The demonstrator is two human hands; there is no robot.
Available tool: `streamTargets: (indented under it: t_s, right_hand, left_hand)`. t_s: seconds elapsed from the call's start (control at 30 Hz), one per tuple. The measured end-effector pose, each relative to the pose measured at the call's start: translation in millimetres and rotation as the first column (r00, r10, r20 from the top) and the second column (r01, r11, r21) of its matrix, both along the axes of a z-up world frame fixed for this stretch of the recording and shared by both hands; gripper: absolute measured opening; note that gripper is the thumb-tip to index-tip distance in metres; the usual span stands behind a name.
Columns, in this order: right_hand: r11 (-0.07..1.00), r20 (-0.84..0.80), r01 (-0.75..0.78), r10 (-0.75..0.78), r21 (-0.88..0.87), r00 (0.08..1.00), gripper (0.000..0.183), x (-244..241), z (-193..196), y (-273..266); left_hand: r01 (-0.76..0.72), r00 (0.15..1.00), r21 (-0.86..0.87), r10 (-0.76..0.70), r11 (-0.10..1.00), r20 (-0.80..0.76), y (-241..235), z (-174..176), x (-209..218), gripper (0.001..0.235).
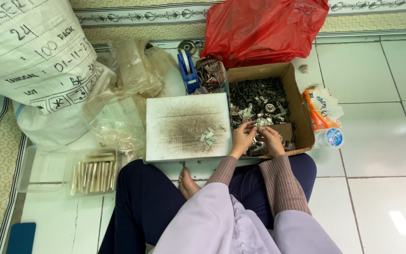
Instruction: The person sits on the floor and picks small metal parts from a cardboard box, placing them into a clear plastic bag. They then fold the bag and insert a wooden stick to secure it.
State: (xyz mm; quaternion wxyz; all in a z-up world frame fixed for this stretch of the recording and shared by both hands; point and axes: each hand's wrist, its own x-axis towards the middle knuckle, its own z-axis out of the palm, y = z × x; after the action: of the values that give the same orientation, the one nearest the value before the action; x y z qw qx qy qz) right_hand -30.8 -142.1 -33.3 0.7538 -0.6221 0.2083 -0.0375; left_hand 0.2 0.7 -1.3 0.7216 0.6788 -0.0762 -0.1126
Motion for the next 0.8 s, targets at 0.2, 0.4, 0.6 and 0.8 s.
streamTargets:
  t_s: [0.2, 0.4, 0.6, 0.8]
  right_hand:
    - [0.961, 0.083, 0.0, 0.024, -0.277, 0.996, 0.013, -2.3, 7.0, 7.0]
    - [0.799, 0.06, -0.069, 0.131, -0.597, 0.99, 0.02, -11.2, 21.3, 11.9]
    - [0.677, 0.015, -0.17, 0.259, -0.716, 0.966, 0.029, -1.8, 65.5, 66.7]
    - [0.62, 0.061, -0.21, 0.386, -0.756, 0.92, 0.014, 17.1, 74.9, 127.6]
  left_hand:
    - [-0.011, 1.0, 0.03, 0.011, 0.999, -0.005, 2.1, -1.1, 3.5, 0.026]
    - [0.007, 1.0, 0.012, -0.007, 1.0, -0.003, 5.0, -8.9, 9.6, 0.027]
    - [-0.04, 0.995, 0.02, 0.041, 0.999, -0.092, 64.4, 23.8, 15.9, 0.034]
    - [-0.123, 0.988, 0.252, 0.143, 0.96, -0.065, 149.6, 33.1, 18.3, 0.031]
